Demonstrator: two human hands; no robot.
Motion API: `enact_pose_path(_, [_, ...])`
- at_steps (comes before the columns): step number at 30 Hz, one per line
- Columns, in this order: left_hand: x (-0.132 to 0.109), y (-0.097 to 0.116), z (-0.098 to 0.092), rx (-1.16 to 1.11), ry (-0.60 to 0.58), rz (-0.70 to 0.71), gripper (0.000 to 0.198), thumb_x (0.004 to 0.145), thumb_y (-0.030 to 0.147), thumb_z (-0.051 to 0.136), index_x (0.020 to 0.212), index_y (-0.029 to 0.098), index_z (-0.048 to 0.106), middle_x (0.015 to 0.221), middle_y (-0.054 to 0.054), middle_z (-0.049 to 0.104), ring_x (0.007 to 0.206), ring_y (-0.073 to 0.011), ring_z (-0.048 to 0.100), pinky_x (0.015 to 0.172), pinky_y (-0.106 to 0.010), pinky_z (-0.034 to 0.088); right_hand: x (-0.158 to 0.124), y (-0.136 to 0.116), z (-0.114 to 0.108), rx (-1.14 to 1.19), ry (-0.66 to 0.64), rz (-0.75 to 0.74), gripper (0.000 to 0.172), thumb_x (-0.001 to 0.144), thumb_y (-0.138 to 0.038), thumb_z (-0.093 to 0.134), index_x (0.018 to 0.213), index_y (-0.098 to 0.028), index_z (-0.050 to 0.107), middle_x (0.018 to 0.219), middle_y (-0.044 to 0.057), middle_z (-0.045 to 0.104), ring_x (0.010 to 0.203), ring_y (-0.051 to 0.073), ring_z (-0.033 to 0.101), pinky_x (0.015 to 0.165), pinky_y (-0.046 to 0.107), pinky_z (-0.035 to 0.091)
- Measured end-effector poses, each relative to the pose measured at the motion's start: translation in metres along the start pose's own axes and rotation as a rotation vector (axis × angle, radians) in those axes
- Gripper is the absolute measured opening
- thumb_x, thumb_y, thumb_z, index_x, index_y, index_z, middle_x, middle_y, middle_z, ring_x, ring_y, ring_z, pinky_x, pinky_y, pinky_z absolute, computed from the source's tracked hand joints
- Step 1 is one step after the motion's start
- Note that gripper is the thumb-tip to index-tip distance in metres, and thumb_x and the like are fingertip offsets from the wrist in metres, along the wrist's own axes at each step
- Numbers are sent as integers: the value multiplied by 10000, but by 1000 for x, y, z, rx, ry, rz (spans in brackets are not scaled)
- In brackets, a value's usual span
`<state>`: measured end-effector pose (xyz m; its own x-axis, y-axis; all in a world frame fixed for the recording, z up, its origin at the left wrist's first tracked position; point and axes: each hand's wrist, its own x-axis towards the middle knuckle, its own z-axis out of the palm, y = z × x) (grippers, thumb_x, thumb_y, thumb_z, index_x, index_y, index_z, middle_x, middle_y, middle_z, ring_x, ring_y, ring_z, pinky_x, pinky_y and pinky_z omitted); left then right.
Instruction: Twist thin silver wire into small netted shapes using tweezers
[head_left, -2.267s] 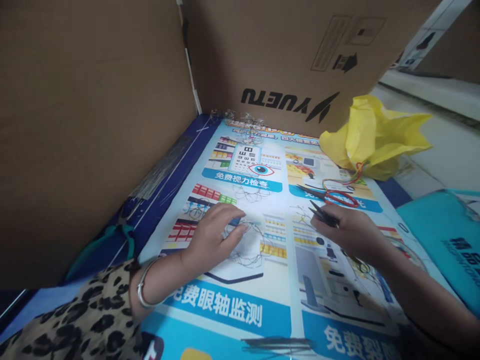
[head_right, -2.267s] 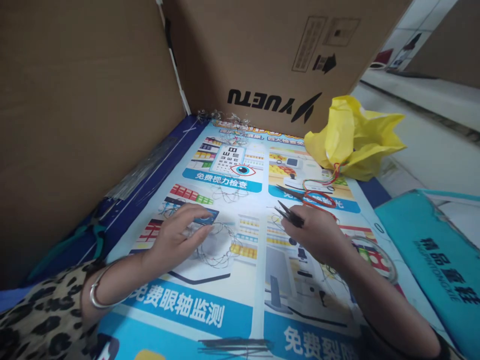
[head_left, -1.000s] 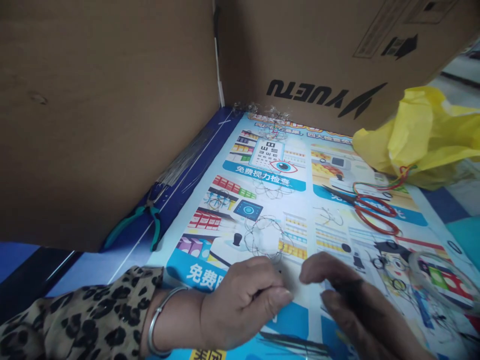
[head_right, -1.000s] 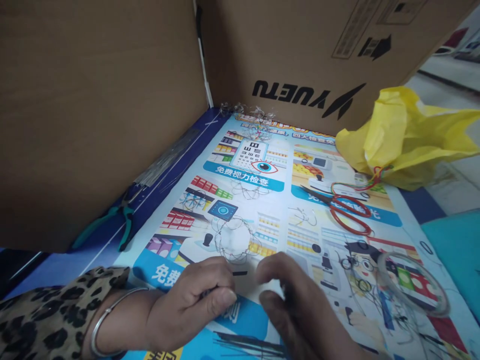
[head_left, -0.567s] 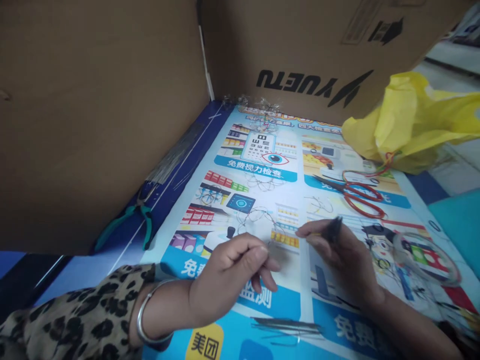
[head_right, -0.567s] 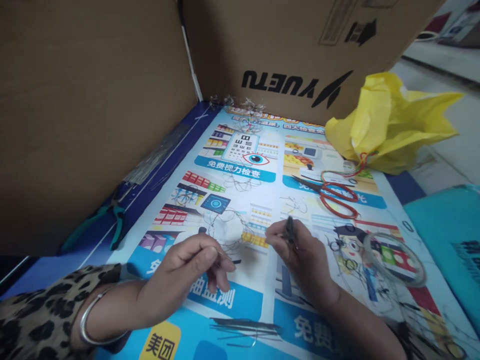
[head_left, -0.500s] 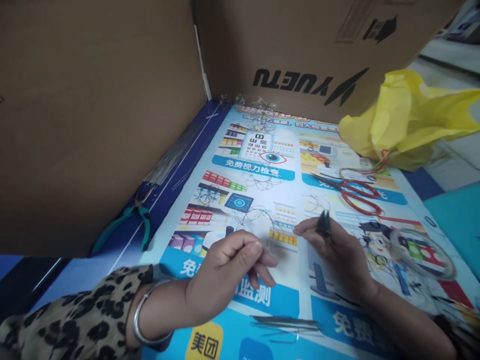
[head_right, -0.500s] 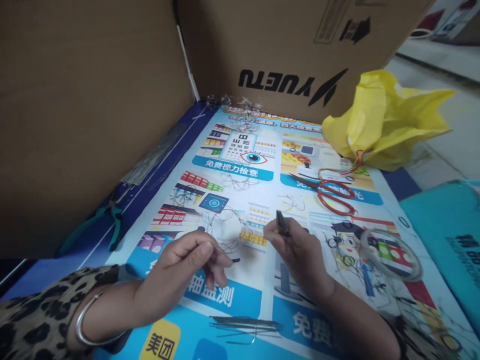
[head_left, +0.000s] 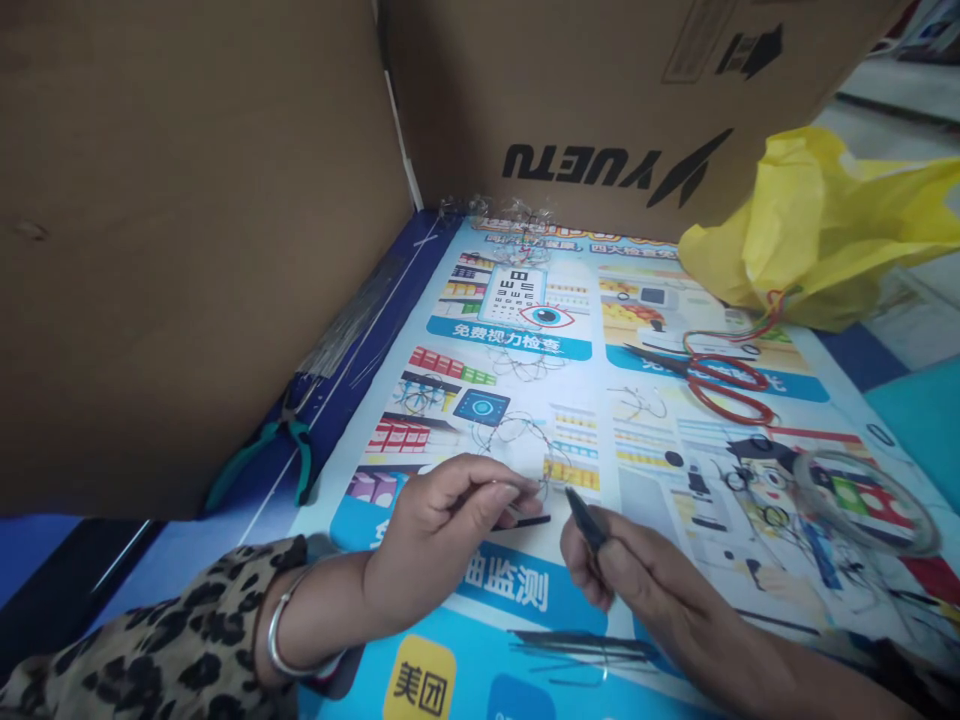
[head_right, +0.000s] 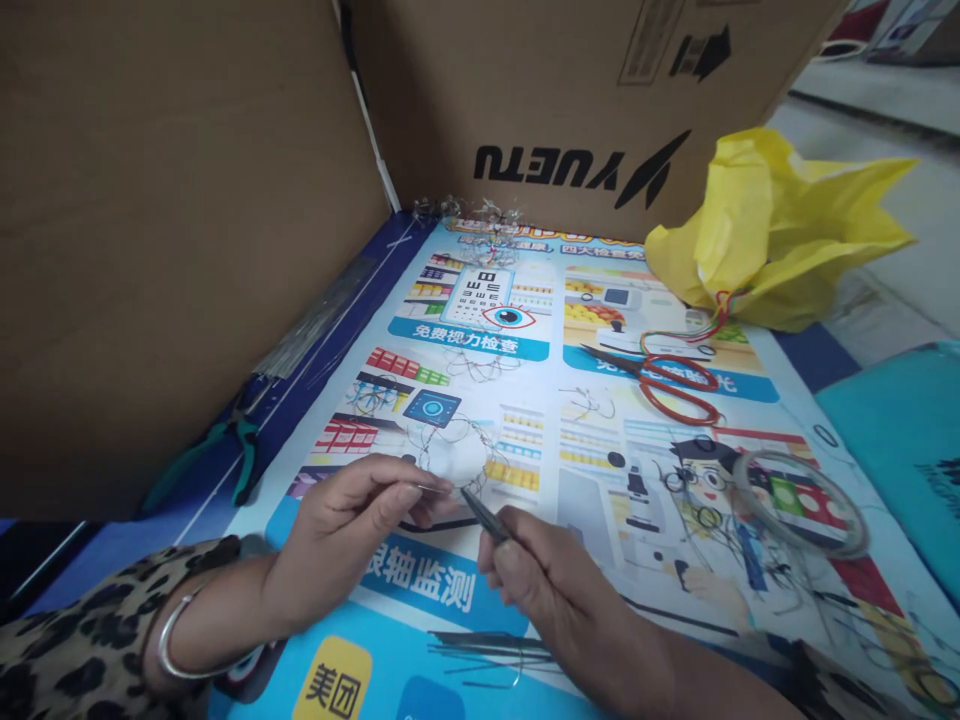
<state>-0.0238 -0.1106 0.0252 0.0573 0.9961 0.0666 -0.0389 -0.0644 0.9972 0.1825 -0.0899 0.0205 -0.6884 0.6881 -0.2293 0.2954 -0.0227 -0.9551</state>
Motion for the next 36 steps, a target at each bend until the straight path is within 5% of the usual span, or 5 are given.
enact_pose_path(10, [5, 5, -6, 246, 4, 289, 154, 868, 120, 500, 957, 175, 614, 900, -33, 695, 829, -121, 649, 760, -240, 526, 3, 0, 8, 233, -107, 192, 453, 879, -568, 301, 813, -164, 494, 716, 13, 526, 599, 106, 496, 568, 259, 417])
enact_pose_path(16, [31, 33, -12, 341, -38, 519, 72, 803, 181, 618, 833, 191, 683, 814, -25, 573, 817, -126, 556, 757, -264, 469, 7, -25, -1, 246, 13, -2, 369, 866, -500, 424, 762, -156, 510, 686, 7, 519, 619, 108, 495, 602, 268, 411])
enact_pose_path(23, [59, 61, -10, 316, -298, 751, 121, 790, 196, 633, 867, 247, 711, 960, -58, 570, 910, -165, 549, 790, -311, 470, 19, -66, -5, 595, 90, -174, 293, 887, -434, 427, 829, -164, 527, 632, -13, 529, 530, 105, 518, 538, 264, 379])
enact_pose_path(28, [72, 74, -1, 225, -379, 632, 123, 801, 204, 619, 860, 248, 716, 999, -62, 604, 952, -179, 564, 835, -333, 465, 24, -78, -9, 595, 191, -252, 228, 827, -409, 537, 805, -191, 474, 609, -37, 516, 514, 102, 503, 525, 255, 374])
enact_pose_path(36, [94, 78, 27, -139, -195, 276, 219, 819, 328, 591, 943, 172, 683, 832, -54, 628, 666, -102, 551, 596, -227, 442, 39, -94, -40, -167, 843, -408, 218, 822, -399, 504, 742, -197, 517, 583, -36, 497, 556, 111, 458, 557, 244, 380])
